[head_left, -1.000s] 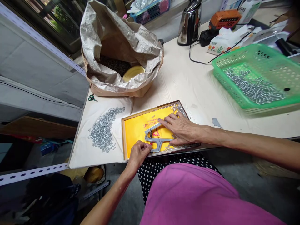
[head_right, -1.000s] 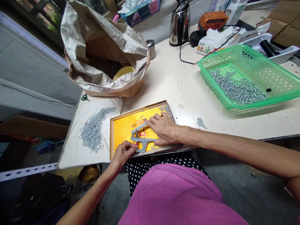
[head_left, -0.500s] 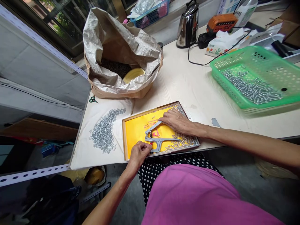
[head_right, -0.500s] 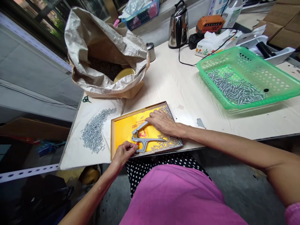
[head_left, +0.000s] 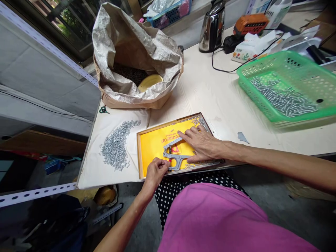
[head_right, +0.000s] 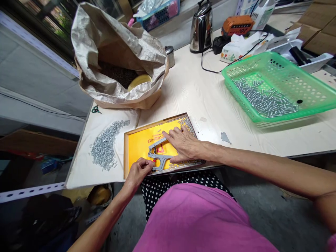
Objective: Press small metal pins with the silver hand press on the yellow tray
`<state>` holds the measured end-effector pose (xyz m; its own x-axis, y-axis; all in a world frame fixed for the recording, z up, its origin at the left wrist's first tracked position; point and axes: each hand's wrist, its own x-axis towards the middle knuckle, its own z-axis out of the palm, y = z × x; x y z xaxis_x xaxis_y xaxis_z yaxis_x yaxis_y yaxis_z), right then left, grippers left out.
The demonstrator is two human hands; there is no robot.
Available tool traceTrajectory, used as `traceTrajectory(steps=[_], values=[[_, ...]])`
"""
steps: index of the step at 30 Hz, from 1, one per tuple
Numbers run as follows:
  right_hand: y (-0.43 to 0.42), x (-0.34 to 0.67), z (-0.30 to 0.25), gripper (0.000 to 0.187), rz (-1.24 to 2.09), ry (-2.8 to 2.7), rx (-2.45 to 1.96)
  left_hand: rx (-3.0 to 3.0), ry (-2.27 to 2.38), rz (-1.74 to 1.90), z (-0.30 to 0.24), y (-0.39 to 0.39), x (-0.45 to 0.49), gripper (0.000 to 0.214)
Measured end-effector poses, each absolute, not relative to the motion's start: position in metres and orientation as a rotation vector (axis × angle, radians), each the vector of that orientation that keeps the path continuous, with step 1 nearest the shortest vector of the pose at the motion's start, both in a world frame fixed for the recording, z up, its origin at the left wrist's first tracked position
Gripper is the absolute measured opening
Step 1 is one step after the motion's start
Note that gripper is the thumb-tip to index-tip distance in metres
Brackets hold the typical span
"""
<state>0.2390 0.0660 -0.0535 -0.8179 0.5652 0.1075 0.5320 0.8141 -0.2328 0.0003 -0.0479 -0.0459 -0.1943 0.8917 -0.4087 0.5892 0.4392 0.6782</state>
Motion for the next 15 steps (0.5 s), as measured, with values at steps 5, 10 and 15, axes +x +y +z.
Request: traceTrajectory(steps=[5,10,15], values=[[0.054,0.236,-0.05,0.085,0.274,-2.856,-0.923,1.306,1.898,0.454,-0.045,-0.047,-0.001,0.028],[0.047,0.235,-0.057,0.07,0.293,-2.827,-0.926,1.654,2.001,0.494,-0.036,-0.057,0.01,0.025],[0.05,0.227,-0.055,0.071,0.25,-2.797,-0.782,2.319,1.88,0.411,-0.031,-0.042,0.032,0.07]])
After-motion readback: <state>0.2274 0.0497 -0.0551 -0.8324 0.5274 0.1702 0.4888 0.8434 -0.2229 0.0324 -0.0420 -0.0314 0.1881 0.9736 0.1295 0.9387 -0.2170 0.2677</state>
